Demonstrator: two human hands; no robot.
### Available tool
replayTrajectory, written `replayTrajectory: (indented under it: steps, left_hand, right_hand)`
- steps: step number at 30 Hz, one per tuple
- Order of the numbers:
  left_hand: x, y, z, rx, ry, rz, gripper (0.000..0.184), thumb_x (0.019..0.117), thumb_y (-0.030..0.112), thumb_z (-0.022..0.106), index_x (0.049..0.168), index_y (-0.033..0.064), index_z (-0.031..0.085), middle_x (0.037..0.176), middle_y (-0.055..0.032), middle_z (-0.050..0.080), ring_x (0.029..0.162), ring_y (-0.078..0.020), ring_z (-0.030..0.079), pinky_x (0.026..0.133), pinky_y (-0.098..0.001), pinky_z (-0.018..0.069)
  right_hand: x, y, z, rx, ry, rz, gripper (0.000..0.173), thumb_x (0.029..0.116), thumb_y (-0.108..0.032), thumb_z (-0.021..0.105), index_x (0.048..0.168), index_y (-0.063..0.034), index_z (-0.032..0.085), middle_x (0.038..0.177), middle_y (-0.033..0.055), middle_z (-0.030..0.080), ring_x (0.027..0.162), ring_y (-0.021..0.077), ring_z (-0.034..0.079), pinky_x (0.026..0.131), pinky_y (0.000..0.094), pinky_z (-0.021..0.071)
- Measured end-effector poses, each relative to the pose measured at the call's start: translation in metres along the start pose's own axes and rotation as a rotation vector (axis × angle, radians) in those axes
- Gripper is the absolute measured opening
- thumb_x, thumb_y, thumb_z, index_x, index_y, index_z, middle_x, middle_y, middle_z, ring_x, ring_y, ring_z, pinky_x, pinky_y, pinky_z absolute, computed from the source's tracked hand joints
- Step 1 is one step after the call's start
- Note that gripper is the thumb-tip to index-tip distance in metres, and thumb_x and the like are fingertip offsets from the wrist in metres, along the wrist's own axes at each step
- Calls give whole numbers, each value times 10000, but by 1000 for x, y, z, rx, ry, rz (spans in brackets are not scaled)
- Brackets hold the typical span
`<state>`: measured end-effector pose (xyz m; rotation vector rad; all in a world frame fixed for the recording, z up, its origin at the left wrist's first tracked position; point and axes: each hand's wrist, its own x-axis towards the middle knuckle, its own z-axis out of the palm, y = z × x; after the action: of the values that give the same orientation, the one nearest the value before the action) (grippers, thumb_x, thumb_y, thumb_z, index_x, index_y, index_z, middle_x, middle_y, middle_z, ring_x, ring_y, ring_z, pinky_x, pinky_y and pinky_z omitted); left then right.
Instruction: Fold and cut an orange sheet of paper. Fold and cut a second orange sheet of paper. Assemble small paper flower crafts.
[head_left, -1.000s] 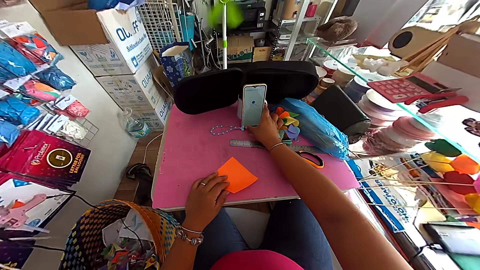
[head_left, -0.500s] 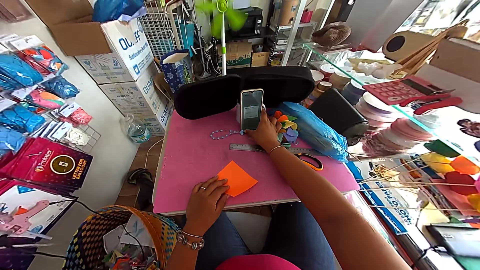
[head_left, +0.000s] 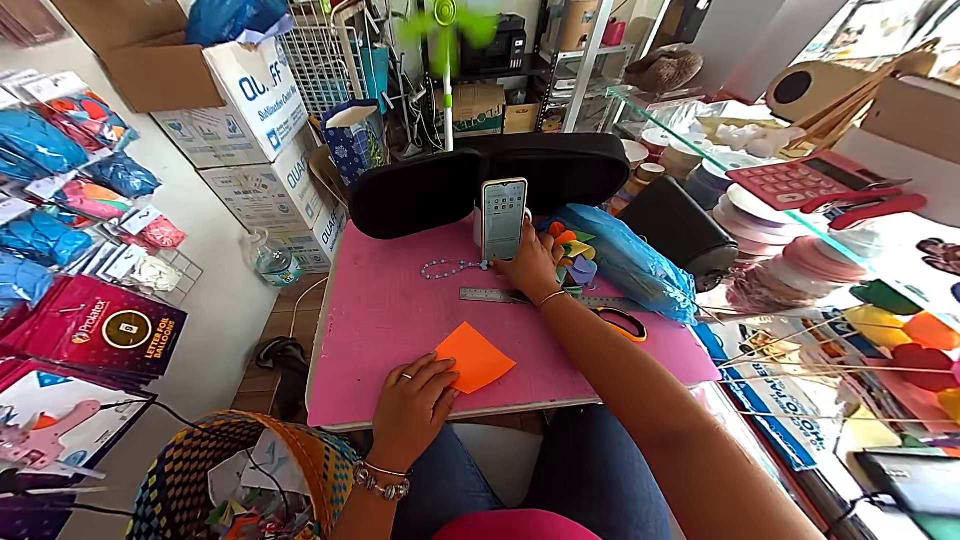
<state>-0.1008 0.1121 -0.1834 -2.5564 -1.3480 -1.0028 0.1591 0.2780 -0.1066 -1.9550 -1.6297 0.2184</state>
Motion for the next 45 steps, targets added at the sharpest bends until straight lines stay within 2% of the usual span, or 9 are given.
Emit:
replayTrajectory:
  steps: [19, 27, 40, 45]
  left_hand:
    - [-1, 0, 0, -3, -10, -3, 367, 1055, 418, 438, 1091, 273, 774, 1287, 117, 710, 1299, -122, 596, 1060, -375, 445]
    - [0, 0, 0, -3, -9, -4, 366, 1051, 422, 444, 1086, 275, 778, 1286, 118, 711, 1299, -121, 597, 1060, -376, 447]
    - [-1, 0, 0, -8, 3, -3, 351, 1048, 410, 453, 1080, 276, 775, 1281, 121, 712, 1295, -115, 597, 1059, -366, 441]
    - [0, 1, 0, -10, -3, -1, 359, 1050, 418, 449, 1084, 272, 776, 1285, 114, 712, 1296, -122, 599, 1058, -372, 446]
  right_hand:
    - [1, 1, 2, 0, 1, 7, 1110, 781, -359, 892, 1619, -59, 229, 1498, 245, 492, 1386, 475, 420, 1093, 702, 286]
    - [2, 0, 5, -10, 19, 13, 1084, 796, -386, 876, 1611, -51, 245, 1492, 238, 502, 1384, 456, 432, 1105, 675, 289]
    - [4, -1, 2, -55, -23, 34, 1107, 797, -412, 874, 1620, -58, 222, 1505, 221, 494, 1405, 440, 410, 1132, 659, 258]
    - [2, -2, 0, -36, -21, 25, 1091, 793, -382, 883, 1613, -60, 240, 1489, 230, 510, 1407, 458, 406, 1134, 673, 250]
